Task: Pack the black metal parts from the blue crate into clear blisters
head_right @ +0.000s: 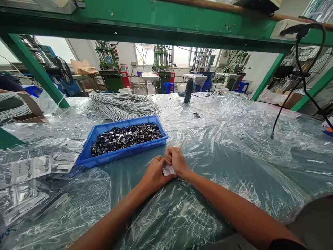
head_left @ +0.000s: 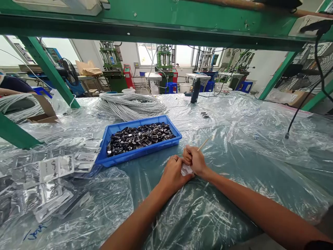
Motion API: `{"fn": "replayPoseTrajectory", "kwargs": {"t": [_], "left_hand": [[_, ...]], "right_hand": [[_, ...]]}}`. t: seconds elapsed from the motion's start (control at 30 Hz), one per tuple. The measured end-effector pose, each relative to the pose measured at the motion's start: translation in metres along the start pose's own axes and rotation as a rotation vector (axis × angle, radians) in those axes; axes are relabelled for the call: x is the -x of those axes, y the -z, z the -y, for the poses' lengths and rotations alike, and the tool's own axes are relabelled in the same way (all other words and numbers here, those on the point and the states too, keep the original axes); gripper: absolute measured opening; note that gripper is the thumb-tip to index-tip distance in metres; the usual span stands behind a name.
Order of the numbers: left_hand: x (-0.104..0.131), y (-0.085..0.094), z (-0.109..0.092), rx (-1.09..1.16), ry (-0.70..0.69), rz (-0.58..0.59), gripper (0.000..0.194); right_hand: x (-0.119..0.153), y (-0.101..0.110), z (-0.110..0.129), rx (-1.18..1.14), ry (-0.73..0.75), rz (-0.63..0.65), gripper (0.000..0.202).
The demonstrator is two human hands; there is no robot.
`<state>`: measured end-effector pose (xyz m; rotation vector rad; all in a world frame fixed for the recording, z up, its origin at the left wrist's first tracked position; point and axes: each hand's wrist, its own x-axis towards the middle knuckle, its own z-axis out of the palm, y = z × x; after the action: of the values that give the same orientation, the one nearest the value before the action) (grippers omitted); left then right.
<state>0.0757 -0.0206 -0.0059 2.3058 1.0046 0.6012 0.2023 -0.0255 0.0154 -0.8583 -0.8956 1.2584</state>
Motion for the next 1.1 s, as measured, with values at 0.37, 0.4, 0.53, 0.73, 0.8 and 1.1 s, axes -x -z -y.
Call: {"fn": "replayPoseTrajectory", "kwargs": {"t": [0.37,0.4,0.53,0.73,0.8,1.1], "left_hand": [[0.002,0.023,0.004,-0.138,0.038,0.072,0.083],[0.003,0.026,0.006,-0.129,0.04,0.095,0.083],[0.003,0.03,0.007,-0.084,0.021,0.158,0.055],[0.002,0.021,-0.004,-0.059,0.088,0.115,0.044],[0.001,0.019,-0.005,-0.036,0.099,0.114,0.042],[0.0,0.016,-0.001,-0.001,0.067,0.069,0.032]], "right_hand": [[0.005,0.017,0.027,-0.066,-0.054,0.068,0.052],[0.003,0.017,0.026,-0.088,-0.017,0.048,0.053],[-0.002,0.007,0.013,-0.115,0.038,0.042,0.056],[0.0,-0.007,-0.001,-0.093,0.073,0.0,0.06],[0.0,-0.009,-0.002,-0.093,0.082,-0.014,0.06],[0.006,-0.009,-0.004,-0.098,-0.05,0.055,0.057]]}}
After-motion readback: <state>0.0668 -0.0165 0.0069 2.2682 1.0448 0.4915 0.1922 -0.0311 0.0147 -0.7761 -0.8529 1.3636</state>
